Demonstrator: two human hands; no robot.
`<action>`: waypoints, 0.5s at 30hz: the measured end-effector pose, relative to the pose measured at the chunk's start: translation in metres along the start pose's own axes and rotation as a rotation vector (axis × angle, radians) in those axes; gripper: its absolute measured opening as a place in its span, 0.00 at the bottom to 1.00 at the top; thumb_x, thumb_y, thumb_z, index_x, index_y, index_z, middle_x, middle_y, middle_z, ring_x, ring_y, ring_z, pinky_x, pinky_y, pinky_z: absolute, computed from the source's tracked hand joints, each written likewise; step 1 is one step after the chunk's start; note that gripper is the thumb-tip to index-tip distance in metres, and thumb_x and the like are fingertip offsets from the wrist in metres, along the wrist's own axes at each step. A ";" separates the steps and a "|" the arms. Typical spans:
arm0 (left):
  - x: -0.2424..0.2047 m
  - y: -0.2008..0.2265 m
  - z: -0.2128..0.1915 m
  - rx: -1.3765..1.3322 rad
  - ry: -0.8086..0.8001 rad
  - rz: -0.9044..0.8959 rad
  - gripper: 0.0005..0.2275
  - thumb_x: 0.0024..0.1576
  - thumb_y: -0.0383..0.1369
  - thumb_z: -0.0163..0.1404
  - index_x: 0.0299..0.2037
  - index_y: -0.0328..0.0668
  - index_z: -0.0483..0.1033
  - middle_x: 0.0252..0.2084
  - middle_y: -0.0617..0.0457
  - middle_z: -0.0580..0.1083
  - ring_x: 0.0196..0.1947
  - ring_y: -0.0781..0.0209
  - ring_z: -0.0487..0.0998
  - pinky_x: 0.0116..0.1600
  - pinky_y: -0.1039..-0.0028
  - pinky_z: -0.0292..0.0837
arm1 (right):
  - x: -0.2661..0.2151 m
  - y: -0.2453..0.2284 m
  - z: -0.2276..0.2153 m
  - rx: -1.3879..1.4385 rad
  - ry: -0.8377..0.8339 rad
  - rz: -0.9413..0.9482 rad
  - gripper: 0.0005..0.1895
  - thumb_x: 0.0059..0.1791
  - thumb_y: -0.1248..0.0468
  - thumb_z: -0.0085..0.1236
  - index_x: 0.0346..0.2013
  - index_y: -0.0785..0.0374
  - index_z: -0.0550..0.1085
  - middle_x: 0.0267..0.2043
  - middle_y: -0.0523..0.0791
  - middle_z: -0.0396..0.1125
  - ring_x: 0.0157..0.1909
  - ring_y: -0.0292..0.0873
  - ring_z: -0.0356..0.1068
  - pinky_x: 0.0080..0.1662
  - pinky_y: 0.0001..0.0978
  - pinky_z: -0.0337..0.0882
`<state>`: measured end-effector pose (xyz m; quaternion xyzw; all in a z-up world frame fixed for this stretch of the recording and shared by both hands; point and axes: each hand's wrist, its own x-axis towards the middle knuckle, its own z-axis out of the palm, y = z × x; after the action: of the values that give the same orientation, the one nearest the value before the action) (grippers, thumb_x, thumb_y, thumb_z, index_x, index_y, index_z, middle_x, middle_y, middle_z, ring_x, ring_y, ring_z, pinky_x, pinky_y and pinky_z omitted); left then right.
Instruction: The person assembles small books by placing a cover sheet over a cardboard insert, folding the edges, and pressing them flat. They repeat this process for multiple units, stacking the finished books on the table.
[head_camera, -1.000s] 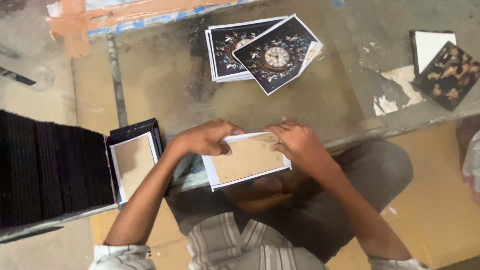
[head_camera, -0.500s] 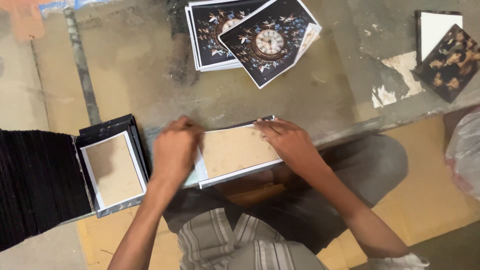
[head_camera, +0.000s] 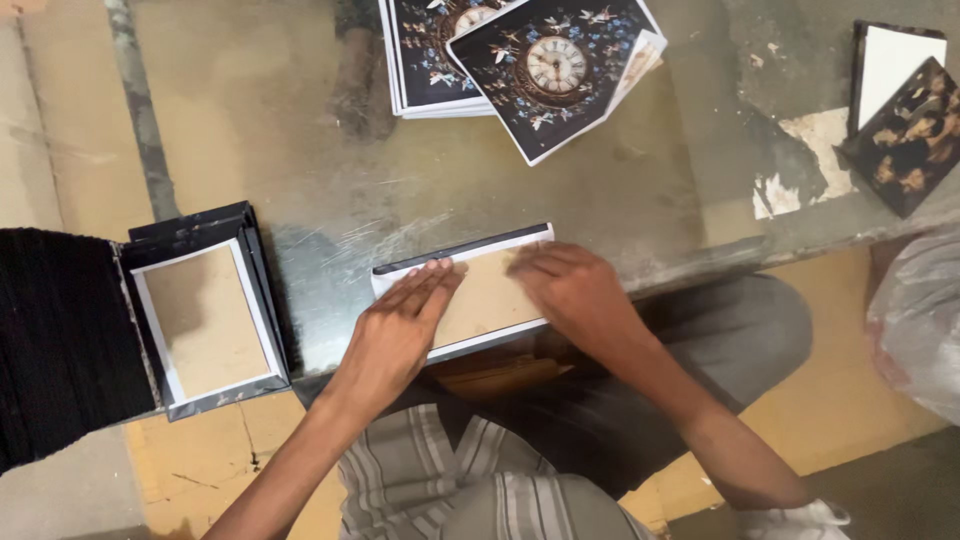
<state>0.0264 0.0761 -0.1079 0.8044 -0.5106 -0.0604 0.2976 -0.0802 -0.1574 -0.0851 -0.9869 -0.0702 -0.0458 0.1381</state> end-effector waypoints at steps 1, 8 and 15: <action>-0.004 0.001 0.002 -0.011 0.013 -0.014 0.25 0.52 0.18 0.47 0.63 0.29 0.67 0.62 0.35 0.72 0.64 0.42 0.72 0.70 0.61 0.65 | 0.004 -0.006 0.001 0.059 0.059 -0.043 0.17 0.50 0.63 0.59 0.54 0.63 0.76 0.55 0.50 0.74 0.58 0.49 0.72 0.62 0.43 0.69; -0.009 0.003 0.010 -0.024 0.080 -0.068 0.20 0.56 0.21 0.48 0.60 0.30 0.69 0.56 0.34 0.76 0.58 0.39 0.76 0.63 0.59 0.71 | 0.003 -0.032 0.019 0.054 0.006 -0.058 0.30 0.50 0.54 0.60 0.62 0.66 0.69 0.68 0.50 0.63 0.70 0.51 0.62 0.70 0.45 0.60; -0.012 0.003 0.005 -0.032 0.099 -0.088 0.18 0.57 0.26 0.50 0.58 0.30 0.71 0.50 0.34 0.77 0.53 0.38 0.78 0.57 0.58 0.73 | -0.006 -0.024 0.020 -0.082 -0.019 0.026 0.42 0.49 0.42 0.54 0.69 0.67 0.61 0.72 0.49 0.59 0.71 0.49 0.58 0.70 0.51 0.51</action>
<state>0.0161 0.0837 -0.1124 0.8232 -0.4585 -0.0419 0.3322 -0.0884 -0.1298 -0.0981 -0.9929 -0.0567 -0.0373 0.0973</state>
